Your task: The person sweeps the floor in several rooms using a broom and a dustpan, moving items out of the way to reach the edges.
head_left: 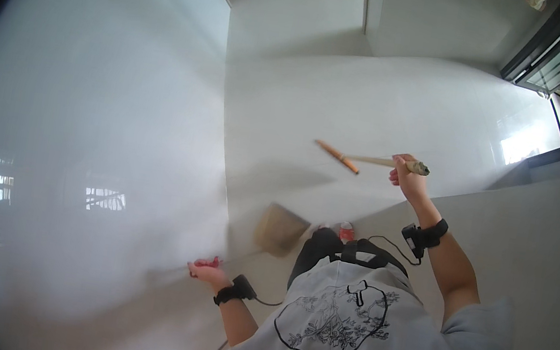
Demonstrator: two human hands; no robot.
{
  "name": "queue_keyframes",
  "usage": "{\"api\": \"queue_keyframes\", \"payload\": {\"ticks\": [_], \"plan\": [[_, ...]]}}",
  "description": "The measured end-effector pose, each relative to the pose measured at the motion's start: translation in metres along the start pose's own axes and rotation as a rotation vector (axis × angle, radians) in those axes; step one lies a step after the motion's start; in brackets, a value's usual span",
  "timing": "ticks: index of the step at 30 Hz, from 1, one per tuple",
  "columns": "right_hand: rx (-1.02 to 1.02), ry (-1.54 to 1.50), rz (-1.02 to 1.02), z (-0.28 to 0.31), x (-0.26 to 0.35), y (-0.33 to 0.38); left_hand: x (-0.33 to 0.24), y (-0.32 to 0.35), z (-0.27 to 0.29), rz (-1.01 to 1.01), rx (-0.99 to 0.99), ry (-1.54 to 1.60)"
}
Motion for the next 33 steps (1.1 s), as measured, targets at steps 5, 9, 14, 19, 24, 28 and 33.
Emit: {"api": "queue_keyframes", "payload": {"ticks": [5,9,14,19,24,28,33], "plan": [[-0.211,0.071,0.143,0.024,0.01,-0.04,0.008,-0.004,-0.03,-0.022,0.105,0.059],[-0.431,0.059,0.194,0.053,0.024,-0.063,0.005,0.012,-0.053,-0.073,0.102,0.015],[-0.479,0.092,0.193,0.082,0.0,-0.084,-0.003,0.037,-0.08,-0.102,0.187,-0.022],[-0.347,0.23,0.159,0.086,-0.041,-0.129,0.049,0.028,-0.094,-0.086,0.359,-0.074],[-0.102,0.337,0.371,0.004,-0.045,-0.09,0.052,0.031,-0.119,-0.179,0.425,-0.153],[-0.005,0.452,0.447,-0.066,-0.057,0.0,0.05,0.032,-0.096,-0.138,0.35,-0.108],[-0.043,-0.027,-0.135,-0.062,-0.079,-0.022,0.056,0.028,-0.095,-0.093,0.467,-0.151]]}}
Point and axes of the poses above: each hand's wrist, its own y-axis away from the middle knuckle, its own z-axis out of the back of the hand, x = y × z, the point moved 8 cm from there along -y, towards the middle knuckle, and after that the axes turned 3 degrees about -z, right-handed, at the moved point
